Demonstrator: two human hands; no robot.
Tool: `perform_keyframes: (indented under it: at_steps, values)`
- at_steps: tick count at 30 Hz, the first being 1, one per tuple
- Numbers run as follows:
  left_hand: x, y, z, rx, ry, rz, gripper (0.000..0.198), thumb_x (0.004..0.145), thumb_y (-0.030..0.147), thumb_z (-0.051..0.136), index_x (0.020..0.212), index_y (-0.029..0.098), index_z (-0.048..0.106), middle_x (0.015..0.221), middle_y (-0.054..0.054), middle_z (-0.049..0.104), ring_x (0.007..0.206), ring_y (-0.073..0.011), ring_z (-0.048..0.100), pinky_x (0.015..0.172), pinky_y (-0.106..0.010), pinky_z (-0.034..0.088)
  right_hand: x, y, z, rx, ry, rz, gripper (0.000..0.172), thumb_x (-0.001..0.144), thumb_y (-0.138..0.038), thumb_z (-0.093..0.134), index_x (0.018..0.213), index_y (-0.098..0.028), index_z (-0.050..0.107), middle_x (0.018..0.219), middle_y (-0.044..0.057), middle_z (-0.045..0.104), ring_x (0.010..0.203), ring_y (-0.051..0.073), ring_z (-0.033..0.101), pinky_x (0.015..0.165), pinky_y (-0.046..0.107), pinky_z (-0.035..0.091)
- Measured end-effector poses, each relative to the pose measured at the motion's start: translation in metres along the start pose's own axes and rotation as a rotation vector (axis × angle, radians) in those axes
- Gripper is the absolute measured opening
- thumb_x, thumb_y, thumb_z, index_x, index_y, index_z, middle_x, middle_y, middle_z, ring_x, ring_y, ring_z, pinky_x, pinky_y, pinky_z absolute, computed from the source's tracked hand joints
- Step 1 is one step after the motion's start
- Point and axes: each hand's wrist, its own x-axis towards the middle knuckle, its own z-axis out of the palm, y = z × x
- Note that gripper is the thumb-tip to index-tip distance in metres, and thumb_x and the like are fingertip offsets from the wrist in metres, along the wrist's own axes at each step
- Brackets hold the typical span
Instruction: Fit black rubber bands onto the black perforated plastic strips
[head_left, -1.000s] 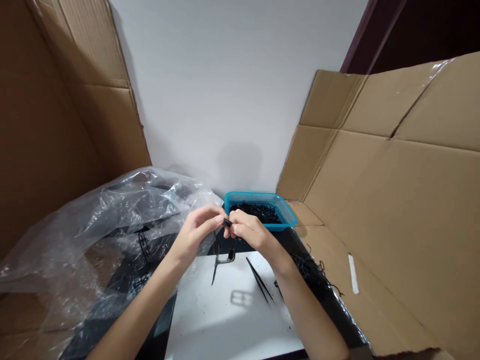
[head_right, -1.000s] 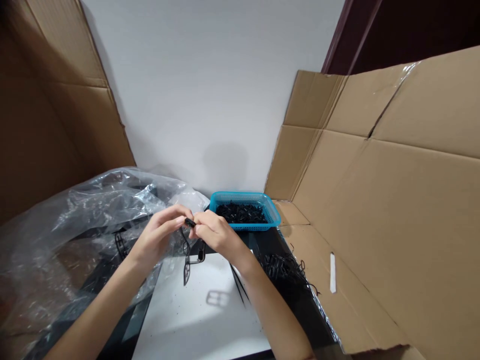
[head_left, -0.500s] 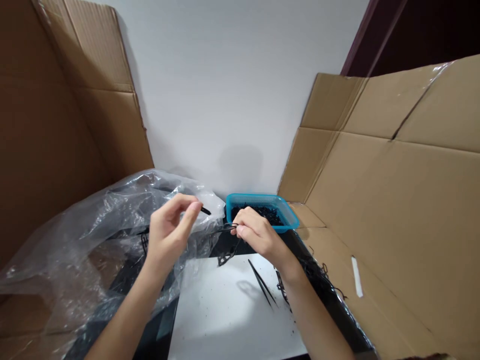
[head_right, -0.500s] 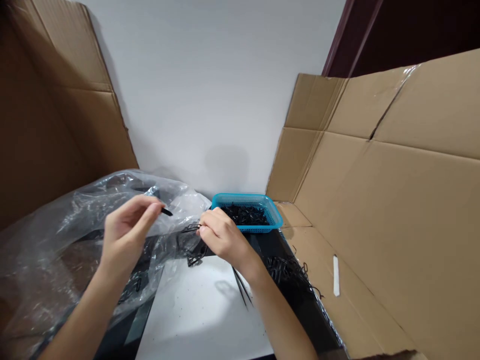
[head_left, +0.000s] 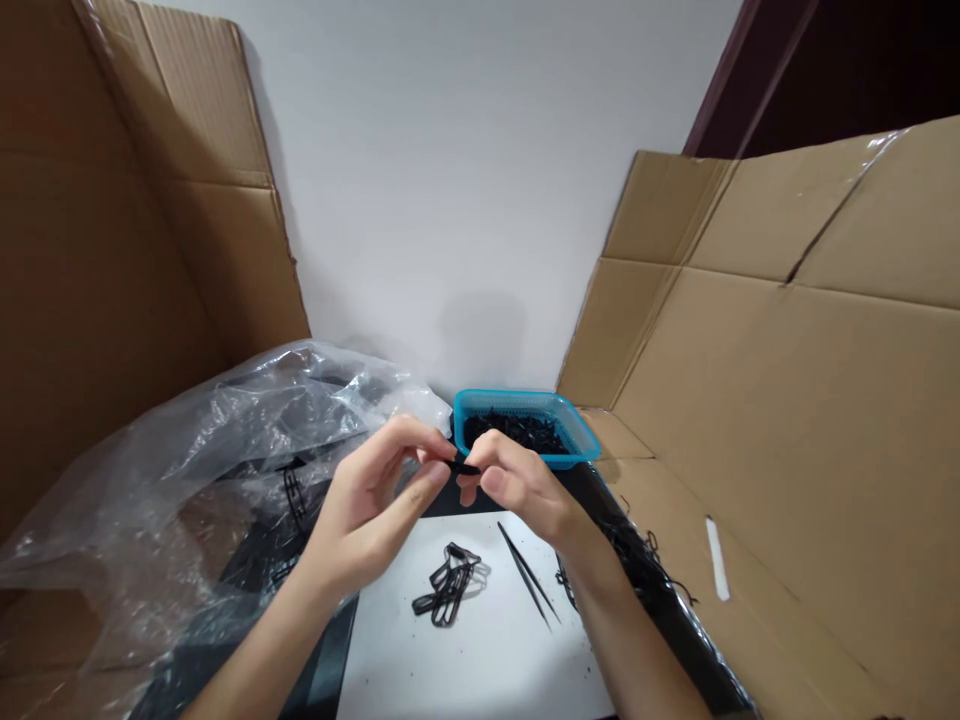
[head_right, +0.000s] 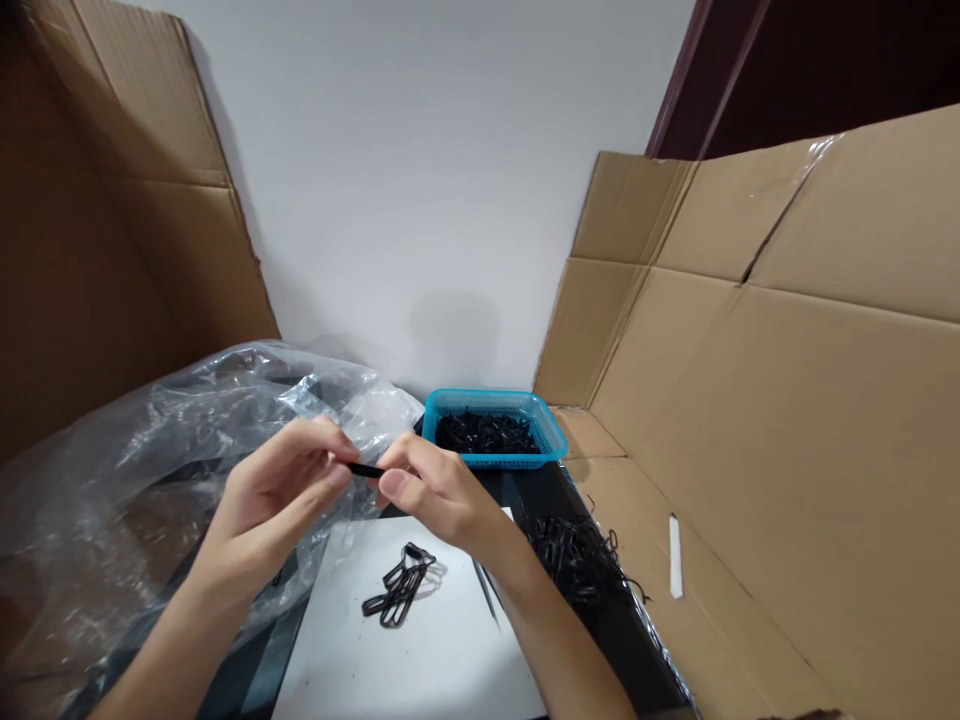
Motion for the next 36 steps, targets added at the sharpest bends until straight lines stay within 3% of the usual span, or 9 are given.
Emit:
perform_keyframes:
  at_steps: [4, 9, 20, 23, 27, 29, 32, 34, 36]
  values:
    - [-0.001, -0.004, 0.008, -0.232, -0.102, -0.069, 0.01, 0.089, 0.016, 0.055, 0.091, 0.024, 0.061, 0.08, 0.001, 0.057, 0.071, -0.0095, 0.059, 0.065, -0.021, 0.048, -0.001, 0.002, 0.008, 0.245, 0.034, 0.009, 0.015, 0.085, -0.032, 0.05, 0.075, -0.021, 0.052, 0.069, -0.001, 0.057, 0.072, 0.014, 0.055, 0.074, 0.03, 0.043]
    - [-0.001, -0.012, 0.017, -0.597, -0.182, -0.118, 0.012, 0.091, 0.013, 0.052, 0.092, 0.021, 0.061, 0.078, 0.001, 0.058, 0.067, -0.0089, 0.062, 0.062, -0.021, 0.052, 0.001, 0.009, 0.015, 0.482, 0.051, 0.032, 0.014, 0.078, -0.033, 0.053, 0.071, -0.021, 0.051, 0.061, -0.003, 0.058, 0.058, 0.013, 0.054, 0.069, 0.029, 0.045]
    - [-0.004, -0.01, 0.018, -0.636, -0.19, -0.159, 0.011, 0.091, 0.014, 0.054, 0.092, 0.022, 0.062, 0.079, 0.001, 0.058, 0.067, -0.0082, 0.062, 0.062, -0.02, 0.052, 0.003, 0.004, 0.021, 0.558, 0.018, 0.007, 0.021, 0.08, -0.036, 0.052, 0.068, -0.021, 0.046, 0.058, -0.004, 0.053, 0.049, 0.009, 0.051, 0.061, 0.027, 0.043]
    - [-0.004, -0.011, 0.015, -0.529, -0.12, -0.155, 0.007, 0.089, 0.02, 0.057, 0.089, 0.023, 0.062, 0.079, 0.0, 0.056, 0.07, -0.0097, 0.057, 0.063, -0.022, 0.048, -0.001, 0.001, 0.02, 0.389, 0.121, -0.057, 0.016, 0.085, -0.032, 0.049, 0.073, -0.021, 0.05, 0.063, -0.002, 0.056, 0.058, 0.012, 0.055, 0.063, 0.029, 0.043]
    - [-0.001, -0.01, 0.006, -0.354, 0.022, -0.127, 0.007, 0.086, 0.031, 0.063, 0.084, 0.024, 0.065, 0.075, 0.0, 0.052, 0.07, -0.011, 0.046, 0.059, -0.023, 0.039, -0.009, -0.002, 0.002, -0.16, 0.661, -0.456, 0.009, 0.089, -0.026, 0.046, 0.087, -0.026, 0.054, 0.069, -0.001, 0.057, 0.071, 0.016, 0.055, 0.069, 0.032, 0.043]
    - [0.001, -0.009, 0.001, -0.345, 0.071, -0.111, 0.009, 0.084, 0.033, 0.064, 0.082, 0.025, 0.066, 0.074, 0.0, 0.052, 0.07, -0.012, 0.045, 0.06, -0.024, 0.038, -0.011, 0.0, -0.019, -0.482, 0.845, -0.466, 0.009, 0.091, -0.027, 0.044, 0.089, -0.026, 0.053, 0.074, 0.002, 0.057, 0.075, 0.018, 0.054, 0.075, 0.036, 0.042]
    - [0.004, -0.007, -0.002, -0.358, 0.143, -0.084, 0.01, 0.082, 0.034, 0.065, 0.079, 0.024, 0.068, 0.073, -0.001, 0.055, 0.073, -0.0133, 0.048, 0.066, -0.025, 0.04, -0.008, 0.008, -0.056, -0.885, 0.692, -0.104, 0.009, 0.088, -0.032, 0.048, 0.088, -0.024, 0.05, 0.086, 0.006, 0.057, 0.085, 0.022, 0.053, 0.079, 0.039, 0.041]
    - [0.006, -0.006, -0.003, -0.375, 0.181, -0.056, 0.01, 0.079, 0.033, 0.067, 0.078, 0.023, 0.069, 0.073, -0.001, 0.056, 0.073, -0.0133, 0.049, 0.067, -0.025, 0.041, -0.004, 0.019, -0.074, -1.02, 0.506, 0.151, 0.012, 0.088, -0.035, 0.049, 0.084, -0.023, 0.049, 0.085, 0.005, 0.056, 0.083, 0.022, 0.053, 0.077, 0.038, 0.04]
    - [0.008, -0.005, -0.003, -0.388, 0.204, -0.016, 0.01, 0.077, 0.032, 0.068, 0.076, 0.022, 0.07, 0.072, -0.001, 0.057, 0.071, -0.0128, 0.05, 0.067, -0.025, 0.042, 0.001, 0.033, -0.078, -1.057, 0.275, 0.301, 0.018, 0.088, -0.038, 0.048, 0.079, -0.022, 0.048, 0.079, 0.003, 0.053, 0.076, 0.021, 0.052, 0.071, 0.035, 0.038]
